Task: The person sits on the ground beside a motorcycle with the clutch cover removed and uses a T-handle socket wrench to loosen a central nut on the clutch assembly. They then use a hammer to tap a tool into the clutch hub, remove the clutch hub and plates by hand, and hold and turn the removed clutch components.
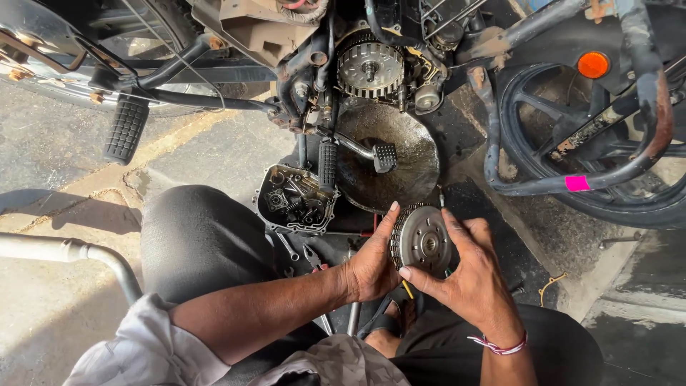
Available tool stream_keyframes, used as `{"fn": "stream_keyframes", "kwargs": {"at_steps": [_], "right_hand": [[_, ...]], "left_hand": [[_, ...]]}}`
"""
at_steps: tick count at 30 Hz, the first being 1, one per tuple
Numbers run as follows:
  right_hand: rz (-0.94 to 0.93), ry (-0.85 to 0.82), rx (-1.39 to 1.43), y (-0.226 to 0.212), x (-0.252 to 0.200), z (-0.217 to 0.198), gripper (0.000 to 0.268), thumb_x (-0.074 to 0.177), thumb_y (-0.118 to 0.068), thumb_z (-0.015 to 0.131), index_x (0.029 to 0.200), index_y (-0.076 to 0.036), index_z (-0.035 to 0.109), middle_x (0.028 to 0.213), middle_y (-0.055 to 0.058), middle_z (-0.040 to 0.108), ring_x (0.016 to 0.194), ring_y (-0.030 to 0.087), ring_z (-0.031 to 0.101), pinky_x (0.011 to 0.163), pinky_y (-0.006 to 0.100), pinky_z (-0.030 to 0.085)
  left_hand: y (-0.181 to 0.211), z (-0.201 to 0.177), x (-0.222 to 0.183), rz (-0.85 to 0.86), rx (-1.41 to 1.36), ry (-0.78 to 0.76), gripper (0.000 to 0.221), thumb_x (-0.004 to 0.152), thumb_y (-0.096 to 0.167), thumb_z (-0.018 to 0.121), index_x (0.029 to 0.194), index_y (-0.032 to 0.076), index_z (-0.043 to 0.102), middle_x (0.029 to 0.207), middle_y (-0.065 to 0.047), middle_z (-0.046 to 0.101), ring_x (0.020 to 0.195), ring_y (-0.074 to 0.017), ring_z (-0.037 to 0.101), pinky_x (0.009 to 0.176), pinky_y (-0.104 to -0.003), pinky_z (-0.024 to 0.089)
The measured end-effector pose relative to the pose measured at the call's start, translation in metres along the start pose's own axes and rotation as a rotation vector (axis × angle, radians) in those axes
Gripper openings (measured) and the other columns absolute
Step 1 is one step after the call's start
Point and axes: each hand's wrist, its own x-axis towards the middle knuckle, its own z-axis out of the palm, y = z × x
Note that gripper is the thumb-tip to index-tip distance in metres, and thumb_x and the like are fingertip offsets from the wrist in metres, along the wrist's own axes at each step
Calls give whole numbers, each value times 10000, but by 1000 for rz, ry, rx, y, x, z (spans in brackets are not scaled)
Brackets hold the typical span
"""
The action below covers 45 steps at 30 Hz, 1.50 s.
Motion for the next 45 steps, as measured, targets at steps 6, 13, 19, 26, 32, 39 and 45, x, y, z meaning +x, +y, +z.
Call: {"fn": "stream_keyframes", "kwargs": {"at_steps": [6, 13, 19, 26, 32, 39, 45], "right_hand": [[88, -66, -58, -16, 5, -11, 1158, 549, -565, 923, 1377, 134, 513, 1024, 167, 534, 995, 289, 562, 822, 403, 525], [24, 5, -107, -31, 11, -26, 1091, 529, -485, 941, 1319, 159, 550, 1005, 182, 555, 966, 312, 575, 828, 425, 514], [9, 35, -137, -36, 13, -33, 1080, 496, -462, 959, 1295, 155, 574, 1009, 188, 556, 965, 322, 577, 825, 442, 505], [-54, 104, -102, -26, 5, -52, 994, 554, -487, 909, 1262, 141, 606, 999, 153, 565, 894, 276, 598, 766, 385, 513], [84, 37, 1065, 41, -18, -71, 962, 729, -361, 854, 1452, 184, 530, 1428, 250, 571, 1058, 310, 599, 823, 368, 515], [21, 194, 1573, 62, -15, -36, 1013, 767, -521, 819, 1483, 113, 484, 1367, 350, 635, 1286, 495, 597, 1180, 588, 410], [9, 323, 2034, 97, -20, -5, 881, 815, -473, 763, 1462, 53, 480, 971, 117, 725, 1216, 463, 573, 1251, 678, 332]], "left_hand": [[1, -1, 0, 5, 3, -32, 928, 908, 831, 281, 1485, 143, 515, 1471, -96, 568, 1365, -245, 525, 1158, -460, 410], [6, 0, 2, -10, -62, -82, 874, 946, 811, 272, 1434, 151, 571, 1414, -68, 617, 1328, -228, 551, 1137, -439, 423], [12, 1, -1, -39, -80, -57, 839, 964, 807, 275, 1394, 168, 607, 1379, -50, 635, 1259, -201, 572, 1088, -407, 448], [15, 2, -4, -60, -86, -85, 837, 940, 824, 329, 1395, 179, 605, 1420, -61, 618, 1293, -229, 556, 1109, -473, 416], [17, 7, -9, -68, -154, -177, 913, 905, 852, 342, 1478, 170, 544, 1503, -80, 562, 1392, -266, 507, 1180, -515, 357], [21, 5, -15, -69, -185, -219, 947, 904, 878, 339, 1485, 160, 548, 1505, -96, 553, 1380, -274, 509, 1178, -499, 352], [23, 2, -17, -75, -247, -203, 940, 914, 875, 359, 1475, 149, 565, 1492, -96, 572, 1372, -277, 523, 1172, -490, 365]]}}
